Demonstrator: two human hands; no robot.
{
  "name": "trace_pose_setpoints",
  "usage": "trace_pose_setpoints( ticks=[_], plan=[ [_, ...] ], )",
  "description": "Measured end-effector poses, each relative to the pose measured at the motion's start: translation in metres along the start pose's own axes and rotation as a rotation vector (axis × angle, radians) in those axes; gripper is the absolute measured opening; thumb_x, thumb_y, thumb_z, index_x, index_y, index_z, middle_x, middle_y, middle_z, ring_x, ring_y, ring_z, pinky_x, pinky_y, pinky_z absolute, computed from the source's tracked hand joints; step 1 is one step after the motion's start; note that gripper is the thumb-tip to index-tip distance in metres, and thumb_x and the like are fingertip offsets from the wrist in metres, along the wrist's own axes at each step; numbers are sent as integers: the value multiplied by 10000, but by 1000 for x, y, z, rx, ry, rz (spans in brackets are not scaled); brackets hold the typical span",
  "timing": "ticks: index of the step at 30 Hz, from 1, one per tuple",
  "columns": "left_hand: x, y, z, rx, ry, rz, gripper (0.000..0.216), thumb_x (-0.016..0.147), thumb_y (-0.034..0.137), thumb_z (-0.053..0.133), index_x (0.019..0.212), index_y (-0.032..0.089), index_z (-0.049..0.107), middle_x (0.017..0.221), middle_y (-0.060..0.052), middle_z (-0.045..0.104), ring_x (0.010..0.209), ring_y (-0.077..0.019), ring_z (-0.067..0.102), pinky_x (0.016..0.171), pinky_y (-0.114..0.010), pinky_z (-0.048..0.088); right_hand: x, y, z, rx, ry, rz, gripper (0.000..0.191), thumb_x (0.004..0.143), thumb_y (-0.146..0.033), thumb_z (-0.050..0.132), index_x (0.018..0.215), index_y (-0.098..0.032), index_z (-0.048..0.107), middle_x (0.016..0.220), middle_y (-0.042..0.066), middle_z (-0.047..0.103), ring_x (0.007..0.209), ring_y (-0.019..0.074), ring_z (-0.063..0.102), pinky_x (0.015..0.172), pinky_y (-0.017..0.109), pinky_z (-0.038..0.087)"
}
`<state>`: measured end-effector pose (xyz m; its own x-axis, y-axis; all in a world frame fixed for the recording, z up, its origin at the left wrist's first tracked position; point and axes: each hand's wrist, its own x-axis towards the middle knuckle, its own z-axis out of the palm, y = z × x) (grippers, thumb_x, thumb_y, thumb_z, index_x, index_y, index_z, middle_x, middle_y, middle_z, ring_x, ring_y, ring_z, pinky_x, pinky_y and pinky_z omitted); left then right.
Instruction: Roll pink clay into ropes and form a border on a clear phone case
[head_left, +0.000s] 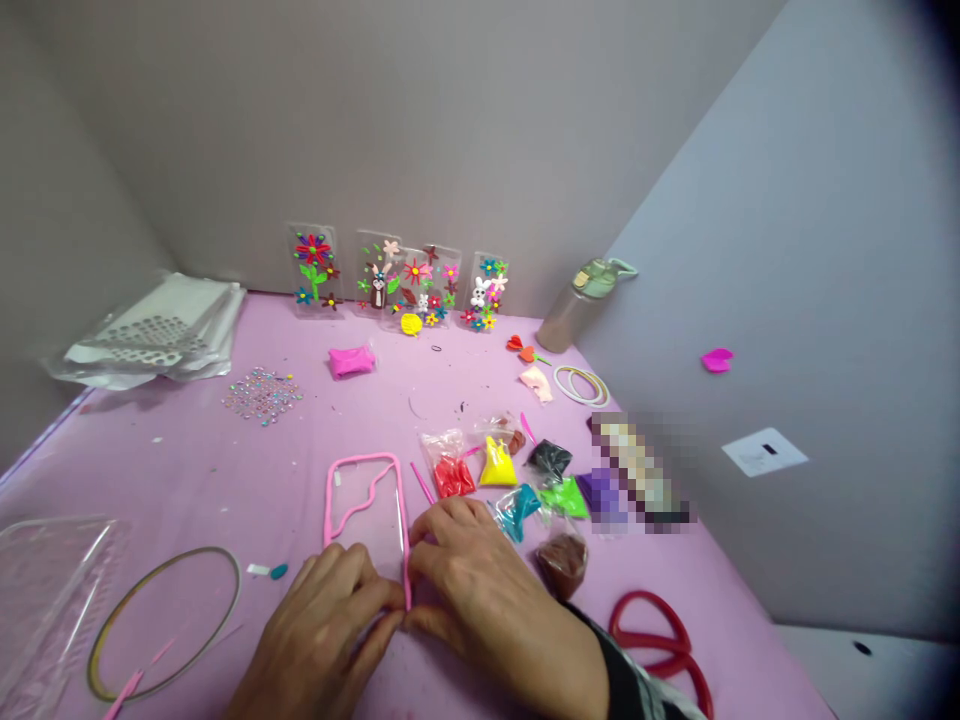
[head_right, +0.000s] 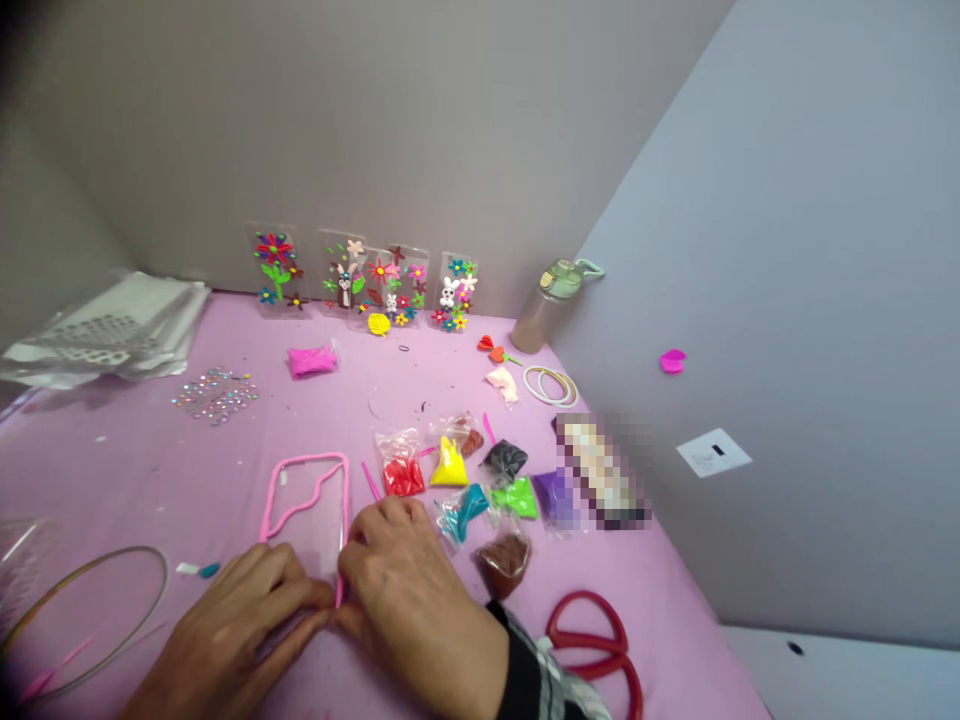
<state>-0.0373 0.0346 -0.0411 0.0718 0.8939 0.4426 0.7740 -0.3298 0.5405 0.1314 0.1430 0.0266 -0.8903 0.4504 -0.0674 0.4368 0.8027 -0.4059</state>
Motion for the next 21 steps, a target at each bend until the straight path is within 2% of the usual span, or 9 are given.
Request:
trace_pose_setpoints(
  ticks=[7, 14, 21],
  plan=[
    [5, 2, -2, 3, 28, 8, 181, 1006, 259, 531, 873, 272, 653, 756, 21, 627, 688, -169, 575, 629, -295, 454, -1, -1, 3, -27, 23, -18, 98, 935, -213, 715, 867, -192, 647, 1043, 35, 664, 979, 199, 546, 884, 351, 419],
    [7, 5, -5, -10, 9, 0, 247, 1029, 272, 481, 850, 270, 651, 737, 19, 621, 664, -165, 580, 613, -293, 459, -2, 0, 1, 12, 42, 10, 96, 949, -239, 702, 862, -207, 675, 1066, 34, 668, 993, 204, 551, 881, 361, 429],
    [3, 3, -3, 5, 27, 2, 194, 1019, 277, 518, 875, 266, 648, 767, 22, 637, 694, -164, 585, 634, -289, 457, 1, -1, 11, -15, 37, -7, 146, 987, -214, 648, 841, -206, 644, 990, 22, 634, 956, 195, 535, 854, 350, 414]
  ],
)
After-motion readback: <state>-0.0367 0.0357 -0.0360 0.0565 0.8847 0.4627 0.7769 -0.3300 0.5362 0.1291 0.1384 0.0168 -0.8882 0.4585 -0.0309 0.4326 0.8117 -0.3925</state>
